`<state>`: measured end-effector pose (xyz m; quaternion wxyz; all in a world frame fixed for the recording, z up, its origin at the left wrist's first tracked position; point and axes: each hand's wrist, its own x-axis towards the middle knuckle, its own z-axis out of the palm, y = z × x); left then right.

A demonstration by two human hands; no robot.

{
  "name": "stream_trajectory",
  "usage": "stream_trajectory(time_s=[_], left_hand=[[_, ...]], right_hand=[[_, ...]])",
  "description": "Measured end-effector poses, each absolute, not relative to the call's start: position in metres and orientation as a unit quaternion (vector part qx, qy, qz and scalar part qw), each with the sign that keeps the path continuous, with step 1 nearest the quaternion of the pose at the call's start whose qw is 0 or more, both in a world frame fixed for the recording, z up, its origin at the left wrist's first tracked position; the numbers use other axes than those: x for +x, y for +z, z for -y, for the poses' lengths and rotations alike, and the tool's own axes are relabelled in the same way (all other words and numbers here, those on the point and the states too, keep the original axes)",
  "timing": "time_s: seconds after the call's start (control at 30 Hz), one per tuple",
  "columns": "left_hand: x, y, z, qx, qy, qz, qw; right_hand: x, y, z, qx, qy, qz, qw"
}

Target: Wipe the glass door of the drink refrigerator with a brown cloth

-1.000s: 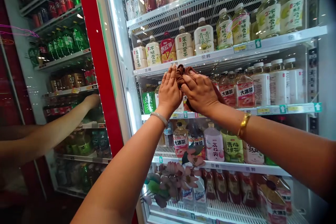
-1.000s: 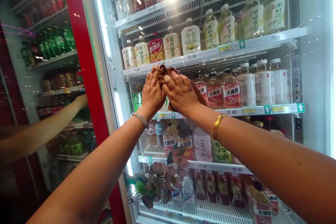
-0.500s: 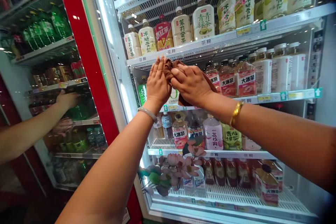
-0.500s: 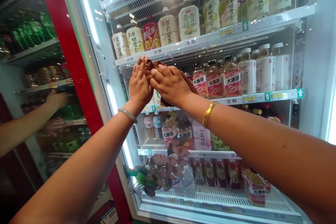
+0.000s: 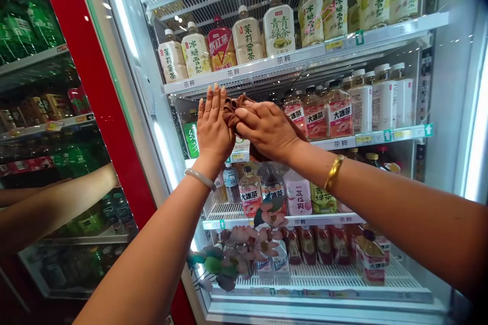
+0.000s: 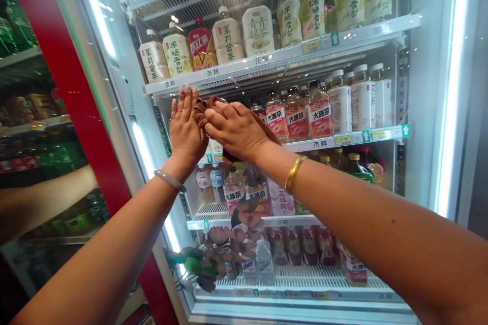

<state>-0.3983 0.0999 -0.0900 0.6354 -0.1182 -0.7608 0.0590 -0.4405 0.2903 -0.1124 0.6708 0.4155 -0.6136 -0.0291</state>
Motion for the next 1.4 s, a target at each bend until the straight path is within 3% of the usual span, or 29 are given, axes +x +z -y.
stream_trajectory(time_s=[0.2, 0.4, 0.5, 0.6, 0.73, 0.87, 1.03, 1.23, 1.4], left_hand=[[-0.398, -0.116, -0.11, -0.119, 0.052, 0.769, 0.625], [-0.403, -0.137, -0.137, -0.113, 0.043, 0.765, 0.633], [-0.408, -0.154, -0.158, -0.089, 0.008, 0.763, 0.64], [-0.414, -0.173, -0.176, -0.078, -0.007, 0.768, 0.636], [-0.418, -0.187, -0.186, -0.097, 0.007, 0.775, 0.624], [-0.415, -0.19, -0.185, -0.12, 0.026, 0.78, 0.614], [-0.411, -0.19, -0.189, -0.12, 0.036, 0.791, 0.598], [-0.411, -0.193, -0.192, -0.194, 0.081, 0.802, 0.559], [-0.413, -0.2, -0.2, -0.16, 0.053, 0.802, 0.573]], right_hand=[[-0.453, -0.125, -0.319, 0.313, 0.08, 0.611, 0.723], [-0.447, -0.135, -0.313, 0.401, -0.008, 0.559, 0.726], [-0.451, -0.134, -0.331, 0.348, 0.042, 0.58, 0.735], [-0.453, -0.165, -0.35, 0.3, 0.092, 0.597, 0.738], [-0.45, -0.201, -0.357, 0.372, 0.054, 0.595, 0.71], [-0.459, -0.18, -0.373, 0.379, 0.055, 0.616, 0.689], [-0.467, -0.192, -0.394, 0.254, 0.131, 0.594, 0.752], [-0.46, -0.206, -0.383, 0.386, 0.046, 0.581, 0.715], [-0.469, -0.198, -0.397, 0.262, 0.121, 0.581, 0.761]])
